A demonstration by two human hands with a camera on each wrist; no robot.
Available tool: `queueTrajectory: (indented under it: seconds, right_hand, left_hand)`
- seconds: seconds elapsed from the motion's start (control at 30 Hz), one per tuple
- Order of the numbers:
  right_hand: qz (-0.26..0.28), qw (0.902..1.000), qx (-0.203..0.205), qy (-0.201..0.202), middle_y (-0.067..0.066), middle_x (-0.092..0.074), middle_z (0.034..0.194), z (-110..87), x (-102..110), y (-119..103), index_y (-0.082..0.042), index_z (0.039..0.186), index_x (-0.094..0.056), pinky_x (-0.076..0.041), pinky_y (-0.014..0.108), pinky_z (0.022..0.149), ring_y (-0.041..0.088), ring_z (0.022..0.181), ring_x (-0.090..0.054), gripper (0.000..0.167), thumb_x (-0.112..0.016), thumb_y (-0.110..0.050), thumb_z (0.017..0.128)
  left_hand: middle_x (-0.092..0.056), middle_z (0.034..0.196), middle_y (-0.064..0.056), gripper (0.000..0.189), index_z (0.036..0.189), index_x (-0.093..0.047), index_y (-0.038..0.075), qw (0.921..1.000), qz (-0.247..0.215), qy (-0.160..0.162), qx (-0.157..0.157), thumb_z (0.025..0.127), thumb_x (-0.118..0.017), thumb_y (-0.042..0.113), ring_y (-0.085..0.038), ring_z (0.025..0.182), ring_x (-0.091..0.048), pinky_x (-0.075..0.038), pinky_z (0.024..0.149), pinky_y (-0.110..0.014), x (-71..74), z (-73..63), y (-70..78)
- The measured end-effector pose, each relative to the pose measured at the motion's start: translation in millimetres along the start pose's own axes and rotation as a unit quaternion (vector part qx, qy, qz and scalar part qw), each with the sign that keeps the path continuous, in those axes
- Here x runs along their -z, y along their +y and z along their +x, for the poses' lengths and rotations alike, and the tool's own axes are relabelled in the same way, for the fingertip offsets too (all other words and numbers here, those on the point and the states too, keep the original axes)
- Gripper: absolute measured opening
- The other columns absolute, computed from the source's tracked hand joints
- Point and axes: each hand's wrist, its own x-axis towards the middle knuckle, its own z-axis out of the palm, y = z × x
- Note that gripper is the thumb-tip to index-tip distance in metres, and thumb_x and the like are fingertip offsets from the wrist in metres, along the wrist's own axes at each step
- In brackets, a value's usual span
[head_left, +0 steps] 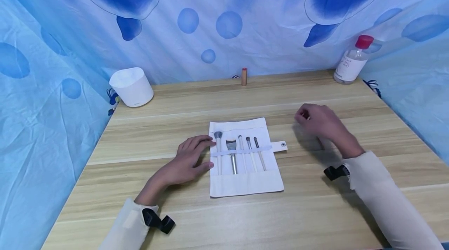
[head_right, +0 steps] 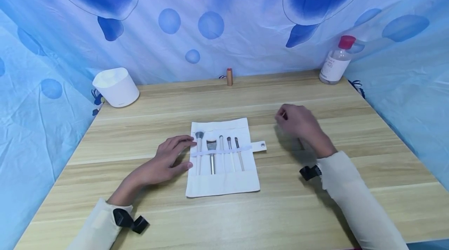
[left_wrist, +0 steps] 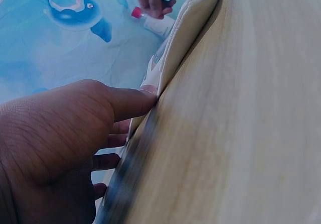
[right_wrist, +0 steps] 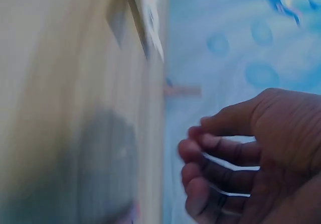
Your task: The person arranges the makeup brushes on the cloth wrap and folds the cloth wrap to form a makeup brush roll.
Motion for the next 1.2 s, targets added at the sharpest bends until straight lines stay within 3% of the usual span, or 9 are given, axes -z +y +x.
queueTrajectory:
  seconds: [0.17, 0.27, 0.5, 0.83, 0.93, 1.03, 1.1, 1.2]
  right_hand:
    - [-0.026, 0.9968, -0.07, -0.029, 0.014, -0.061, 0.095, -5.4, 17, 34, -0.001, 0.111, -0.063, -0.044, 0.04, 0.062, 0.029, 0.081, -0.054, 0.033, -0.057, -0.031, 0.1]
    - [-0.044, 0.9937, -0.088, -0.054, 0.014, -0.061, 0.092, -7.4, 20, 48, 0.001, 0.107, -0.064, -0.043, 0.039, 0.059, 0.029, 0.078, -0.053, 0.037, -0.059, -0.034, 0.099]
    - [-0.057, 0.9914, -0.081, -0.085, 0.011, -0.062, 0.084, -1.6, 11, 55, -0.003, 0.092, -0.07, -0.041, 0.036, 0.058, 0.026, 0.072, -0.053, 0.042, -0.058, -0.043, 0.099]
    - [-0.024, 0.9931, -0.026, -0.112, 0.006, -0.059, 0.078, 7.5, 2, 38, -0.007, 0.087, -0.064, -0.041, 0.035, 0.058, 0.022, 0.068, -0.053, 0.03, -0.057, -0.033, 0.1]
    - [0.005, 0.9958, 0.003, -0.091, 0.006, -0.06, 0.081, 13.2, 3, 32, -0.007, 0.093, -0.061, -0.043, 0.035, 0.058, 0.021, 0.069, -0.053, 0.026, -0.054, -0.03, 0.102]
    - [0.07, 0.9953, 0.039, -0.055, 0.008, -0.062, 0.085, 20.7, 4, 24, -0.006, 0.101, -0.061, -0.047, 0.037, 0.059, 0.022, 0.071, -0.057, 0.024, -0.053, -0.028, 0.104]
    - [0.135, 0.9885, 0.057, -0.037, 0.01, -0.064, 0.087, 24.8, 5, 17, -0.004, 0.109, -0.062, -0.053, 0.039, 0.063, 0.023, 0.074, -0.061, 0.026, -0.055, -0.028, 0.104]
    - [0.227, 0.9706, 0.075, -0.031, 0.014, -0.066, 0.093, 27.6, 3, 5, -0.002, 0.118, -0.062, -0.056, 0.042, 0.07, 0.028, 0.081, -0.066, 0.03, -0.059, -0.028, 0.103]
  left_hand:
    - [-0.032, 0.157, -0.005, 0.056, 0.149, -0.045, 0.017, 1.0, 0.001, 0.0, -0.003, 0.099, -0.063, 0.036, -0.027, 0.145, -0.021, -0.015, 0.111, -0.058, -1.0, 0.9, -0.7]
    - [-0.032, 0.157, -0.005, 0.056, 0.148, -0.045, 0.016, 1.0, 0.0, 0.002, -0.003, 0.099, -0.063, 0.036, -0.027, 0.145, -0.021, -0.015, 0.11, -0.058, -1.3, 1.0, -1.4]
    - [-0.032, 0.157, -0.004, 0.055, 0.148, -0.045, 0.017, 1.0, -0.003, 0.001, -0.003, 0.099, -0.063, 0.036, -0.027, 0.145, -0.022, -0.015, 0.11, -0.059, -1.1, 0.6, -2.0]
    - [-0.033, 0.156, -0.005, 0.056, 0.148, -0.046, 0.016, 1.0, -0.004, 0.001, -0.003, 0.099, -0.064, 0.035, -0.027, 0.145, -0.022, -0.015, 0.11, -0.059, -0.3, 1.0, -1.8]
    - [-0.033, 0.156, -0.005, 0.056, 0.148, -0.046, 0.017, 1.0, -0.005, -0.001, -0.001, 0.099, -0.064, 0.035, -0.027, 0.145, -0.021, -0.015, 0.11, -0.058, -0.4, 0.7, -1.8]
    - [-0.032, 0.156, -0.005, 0.056, 0.148, -0.046, 0.017, 1.0, -0.007, 0.0, -0.001, 0.099, -0.064, 0.035, -0.027, 0.145, -0.021, -0.015, 0.11, -0.059, -0.5, 0.8, -1.7]
    - [-0.032, 0.156, -0.005, 0.056, 0.148, -0.046, 0.017, 1.0, -0.007, 0.001, -0.002, 0.099, -0.064, 0.035, -0.027, 0.145, -0.021, -0.015, 0.11, -0.058, -0.8, 1.4, -1.5]
    - [-0.032, 0.157, -0.005, 0.057, 0.149, -0.045, 0.017, 1.0, -0.008, 0.001, -0.002, 0.099, -0.064, 0.036, -0.027, 0.145, -0.021, -0.014, 0.111, -0.058, -1.3, 1.9, -1.8]
